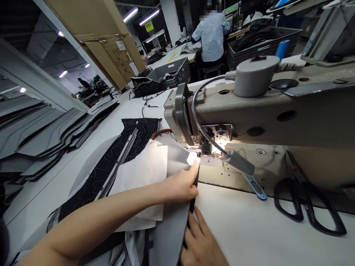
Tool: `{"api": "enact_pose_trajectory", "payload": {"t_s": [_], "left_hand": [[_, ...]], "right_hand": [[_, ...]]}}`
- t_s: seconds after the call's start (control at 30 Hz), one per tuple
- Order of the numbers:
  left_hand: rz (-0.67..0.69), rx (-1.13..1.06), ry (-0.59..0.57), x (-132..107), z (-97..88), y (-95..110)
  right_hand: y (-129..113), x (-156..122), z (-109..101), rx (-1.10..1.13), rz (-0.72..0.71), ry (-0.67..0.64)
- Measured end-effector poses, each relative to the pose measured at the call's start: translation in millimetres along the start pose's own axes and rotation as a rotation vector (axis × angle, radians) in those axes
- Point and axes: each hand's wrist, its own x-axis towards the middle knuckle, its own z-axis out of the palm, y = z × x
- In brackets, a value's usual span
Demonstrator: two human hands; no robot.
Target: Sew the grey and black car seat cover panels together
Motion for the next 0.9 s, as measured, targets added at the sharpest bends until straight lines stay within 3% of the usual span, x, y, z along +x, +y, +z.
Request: {"api": "enact_pose_trajectory", "payload": {"t_s": [0.1,0.27,0.47,0.57,0.73,0.83,0.9], "left_hand": [[-0.006,-0.08,-0.067,-2,0.7,0],[0.052,-0.108,0.059,3,0.1,2],[0.005,-0.061,-0.058,-15,5.3,3],[-0.021,-0.025,0.01,-13,4.1,4],[-0.039,0.083,0.084,10,0.4,7],[0.044,0.098,0.178,14,3.8,6],[0.165,0.083,0.235,-1,7.9,-1]], "right_hand": [[4,2,-4,-0.005,-0.015,-0.046],[11,6,-10,-0.025,0.014,-0.147],[-1,-3,-1,-0.053,-0.017,-0.01],[1,-6,-2,-0.044,-0.032,-0.028],[19,3,-8,-0.049,-0.028,-0.204],[27,7,-9,-0.02,-0.017,-0.202],[27,5,-10,0.021,-0.019,-0.18]]}}
